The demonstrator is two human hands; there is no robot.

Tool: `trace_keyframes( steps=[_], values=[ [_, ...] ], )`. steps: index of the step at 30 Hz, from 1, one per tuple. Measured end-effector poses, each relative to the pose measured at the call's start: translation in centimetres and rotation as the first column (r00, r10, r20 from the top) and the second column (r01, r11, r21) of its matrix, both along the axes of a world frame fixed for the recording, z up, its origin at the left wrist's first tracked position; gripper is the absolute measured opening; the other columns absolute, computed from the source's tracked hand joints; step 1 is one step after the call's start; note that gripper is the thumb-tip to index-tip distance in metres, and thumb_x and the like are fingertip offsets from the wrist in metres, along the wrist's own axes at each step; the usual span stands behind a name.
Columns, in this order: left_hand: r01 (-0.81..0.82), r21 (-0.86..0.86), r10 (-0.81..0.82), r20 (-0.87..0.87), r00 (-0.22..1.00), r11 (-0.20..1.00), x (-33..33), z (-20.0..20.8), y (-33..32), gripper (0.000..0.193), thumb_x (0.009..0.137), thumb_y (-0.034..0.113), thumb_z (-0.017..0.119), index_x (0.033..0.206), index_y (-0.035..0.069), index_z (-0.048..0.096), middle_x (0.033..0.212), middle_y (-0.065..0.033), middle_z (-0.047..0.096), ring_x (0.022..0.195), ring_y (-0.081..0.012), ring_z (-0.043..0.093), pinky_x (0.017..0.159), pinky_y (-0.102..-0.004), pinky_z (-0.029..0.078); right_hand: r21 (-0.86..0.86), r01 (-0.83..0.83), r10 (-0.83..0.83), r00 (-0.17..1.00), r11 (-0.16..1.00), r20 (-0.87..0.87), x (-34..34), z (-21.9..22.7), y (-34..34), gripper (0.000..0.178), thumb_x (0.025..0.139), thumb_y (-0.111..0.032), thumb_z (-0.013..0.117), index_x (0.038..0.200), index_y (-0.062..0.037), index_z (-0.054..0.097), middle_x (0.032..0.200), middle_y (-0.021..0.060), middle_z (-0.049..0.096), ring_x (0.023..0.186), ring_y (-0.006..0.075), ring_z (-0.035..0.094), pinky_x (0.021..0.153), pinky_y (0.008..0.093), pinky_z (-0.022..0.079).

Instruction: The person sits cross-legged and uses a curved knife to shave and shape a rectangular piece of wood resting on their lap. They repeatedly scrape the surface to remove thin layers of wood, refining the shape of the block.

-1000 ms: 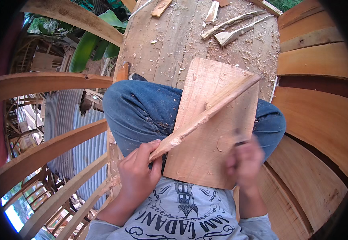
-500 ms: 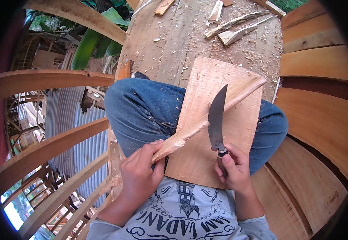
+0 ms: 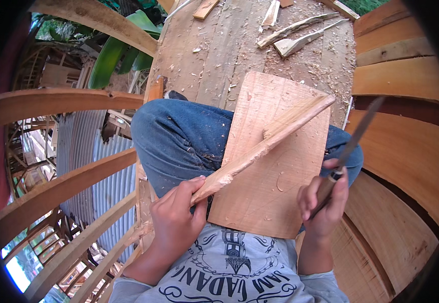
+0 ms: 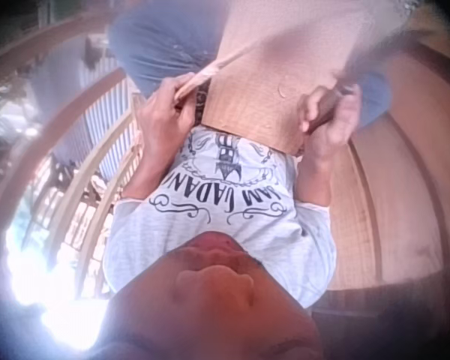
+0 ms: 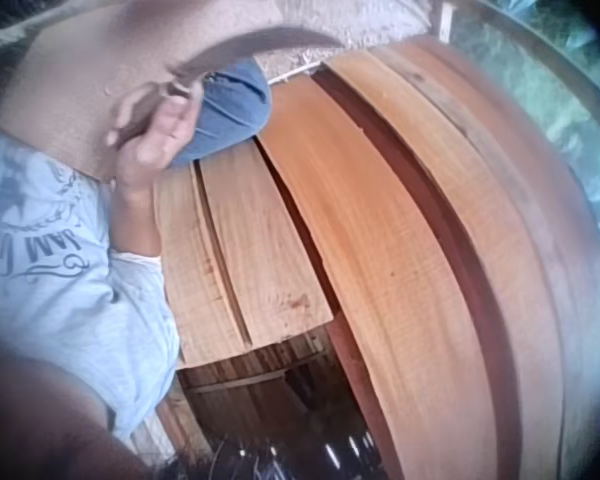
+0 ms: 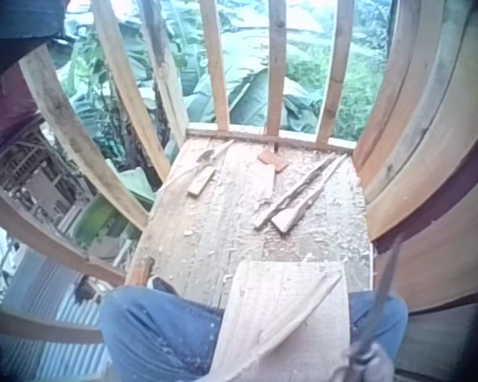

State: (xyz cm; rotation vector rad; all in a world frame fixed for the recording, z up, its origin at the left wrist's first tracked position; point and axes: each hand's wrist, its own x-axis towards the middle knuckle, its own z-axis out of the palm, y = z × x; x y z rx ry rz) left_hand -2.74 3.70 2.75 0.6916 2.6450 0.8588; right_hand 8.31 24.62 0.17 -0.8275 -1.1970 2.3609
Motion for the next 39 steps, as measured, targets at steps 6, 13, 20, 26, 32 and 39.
trace_keyframes(
  steps=[6,13,20,26,32,39],
  values=[
    [0.036,0.022,-0.034,-0.073,0.997,0.999,0.0,-0.7,-0.3,0.029,0.069,-0.005,0.069,0.095,0.002,0.06,0.091,-0.0121,0.07,0.077,-0.0261,0.07,0.064,-0.0326,0.053,0.001,-0.469,0.447,0.844,0.883,0.298,1.0,-0.4,-1.6,0.037,0.099,-0.019,0.051,0.129,0.0027,0.05,0.074,-0.0018,0.047,0.059,0.0058,0.048,0.05,0.0195,0.036],
    [0.01,-0.004,-0.01,-0.011,1.0,1.0,0.1,0.0,0.0,0.021,0.076,-0.006,0.07,0.094,-0.001,0.06,0.093,-0.0149,0.07,0.086,-0.0272,0.071,0.072,-0.0312,0.054,-0.128,-0.513,0.528,0.822,0.849,0.212,0.6,-0.6,-0.7,0.042,0.102,-0.039,0.04,0.116,-0.0018,0.051,0.05,-0.0029,0.04,0.04,0.0066,0.041,0.037,0.021,0.031],
    [0.004,-0.001,-0.004,-0.018,1.0,1.0,0.1,0.0,0.1,0.02,0.077,-0.006,0.07,0.093,-0.001,0.061,0.092,-0.0149,0.07,0.084,-0.0273,0.071,0.071,-0.0311,0.054,-0.226,-0.359,0.316,0.926,0.905,-0.207,1.2,-1.0,0.6,0.038,0.103,-0.04,0.033,0.115,-0.0076,0.049,0.055,-0.0024,0.044,0.038,0.0058,0.04,0.036,0.0229,0.033],
    [0.0,0.025,0.001,-0.023,1.0,1.0,0.3,-0.3,-0.2,0.02,0.076,-0.006,0.07,0.093,-0.001,0.061,0.091,-0.0147,0.071,0.085,-0.0269,0.071,0.071,-0.0308,0.054,0.063,-0.424,0.401,0.888,0.904,0.227,1.2,-0.7,-1.0,0.035,0.101,-0.032,0.048,0.116,-0.0017,0.056,0.061,-0.0003,0.048,0.044,0.006,0.044,0.037,0.0208,0.032],
    [-0.006,0.001,0.006,-0.019,1.0,1.0,0.2,0.0,0.2,0.019,0.077,-0.006,0.07,0.093,-0.001,0.061,0.092,-0.0146,0.071,0.085,-0.0261,0.071,0.071,-0.0307,0.054,-0.088,0.127,-0.127,0.992,0.988,0.004,0.2,-0.4,0.9,0.037,0.101,-0.033,0.046,0.118,-0.0018,0.054,0.056,-0.0001,0.046,0.04,0.0066,0.043,0.037,0.0213,0.032],
    [0.003,0.013,-0.003,-0.034,0.999,1.0,0.2,-0.4,-0.3,0.022,0.075,-0.006,0.07,0.094,0.0,0.061,0.091,-0.0135,0.071,0.082,-0.0263,0.07,0.069,-0.0312,0.053,0.277,-0.401,0.305,0.893,0.873,0.331,1.6,-1.6,0.3,0.033,0.099,-0.022,0.05,0.121,0.003,0.054,0.057,-0.0015,0.046,0.046,0.0056,0.044,0.042,0.0223,0.036]
  ],
)
